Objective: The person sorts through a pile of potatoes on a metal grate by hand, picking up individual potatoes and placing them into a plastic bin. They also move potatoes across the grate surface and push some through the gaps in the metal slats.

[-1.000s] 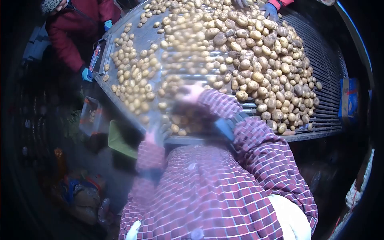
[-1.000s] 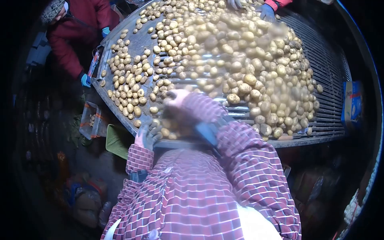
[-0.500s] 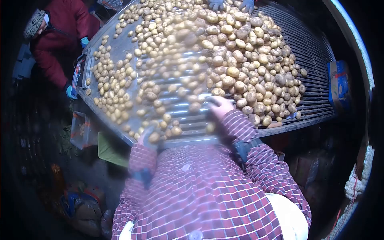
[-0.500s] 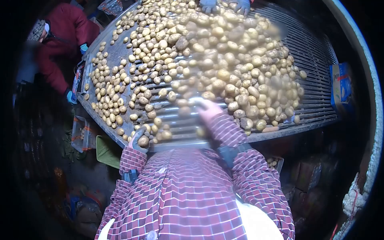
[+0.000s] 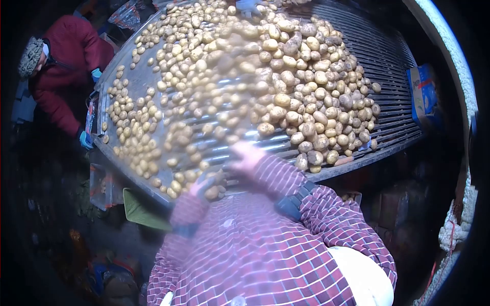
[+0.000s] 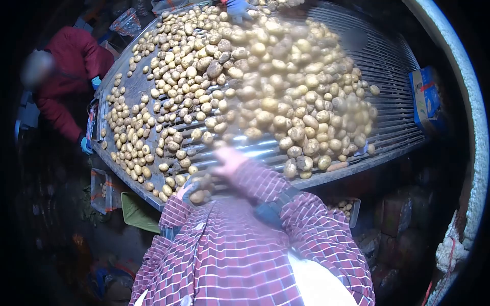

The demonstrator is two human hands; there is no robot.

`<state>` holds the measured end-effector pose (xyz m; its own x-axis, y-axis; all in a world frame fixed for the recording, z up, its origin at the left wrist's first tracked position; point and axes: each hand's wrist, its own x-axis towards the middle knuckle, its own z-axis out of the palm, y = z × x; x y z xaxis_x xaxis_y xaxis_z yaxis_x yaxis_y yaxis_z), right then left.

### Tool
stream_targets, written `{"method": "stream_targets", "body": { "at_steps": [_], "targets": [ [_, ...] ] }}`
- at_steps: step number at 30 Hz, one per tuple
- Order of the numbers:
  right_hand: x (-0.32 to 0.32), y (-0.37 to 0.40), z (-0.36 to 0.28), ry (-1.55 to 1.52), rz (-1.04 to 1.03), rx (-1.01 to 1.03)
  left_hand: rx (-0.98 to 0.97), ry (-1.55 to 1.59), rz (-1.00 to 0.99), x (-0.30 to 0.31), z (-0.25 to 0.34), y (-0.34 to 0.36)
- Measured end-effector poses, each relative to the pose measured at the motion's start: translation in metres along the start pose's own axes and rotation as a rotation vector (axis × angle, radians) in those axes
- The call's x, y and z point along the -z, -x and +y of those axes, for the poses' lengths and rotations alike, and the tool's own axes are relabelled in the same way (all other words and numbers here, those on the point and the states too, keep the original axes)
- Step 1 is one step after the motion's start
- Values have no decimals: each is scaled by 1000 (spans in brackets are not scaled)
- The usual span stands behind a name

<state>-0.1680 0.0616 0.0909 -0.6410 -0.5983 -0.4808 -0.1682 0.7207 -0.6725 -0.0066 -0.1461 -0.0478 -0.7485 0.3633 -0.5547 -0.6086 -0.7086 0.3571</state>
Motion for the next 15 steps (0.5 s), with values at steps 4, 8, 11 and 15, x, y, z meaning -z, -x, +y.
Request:
{"method": "stream_targets", "body": {
  "at_steps": [4, 8, 11, 15],
  "targets": [
    [21, -25, 72, 467, 406, -170, -213, -571, 84, -48, 17, 24],
    [9, -38, 105, 70, 424, -70, -138, 82, 179, -84, 32, 14],
    [12, -14, 53, -434, 73, -157, -130, 223, 141, -91, 37, 3],
    [29, 3, 33, -204, 175, 36, -114, -30, 122, -101, 49, 13]
  ]
}}
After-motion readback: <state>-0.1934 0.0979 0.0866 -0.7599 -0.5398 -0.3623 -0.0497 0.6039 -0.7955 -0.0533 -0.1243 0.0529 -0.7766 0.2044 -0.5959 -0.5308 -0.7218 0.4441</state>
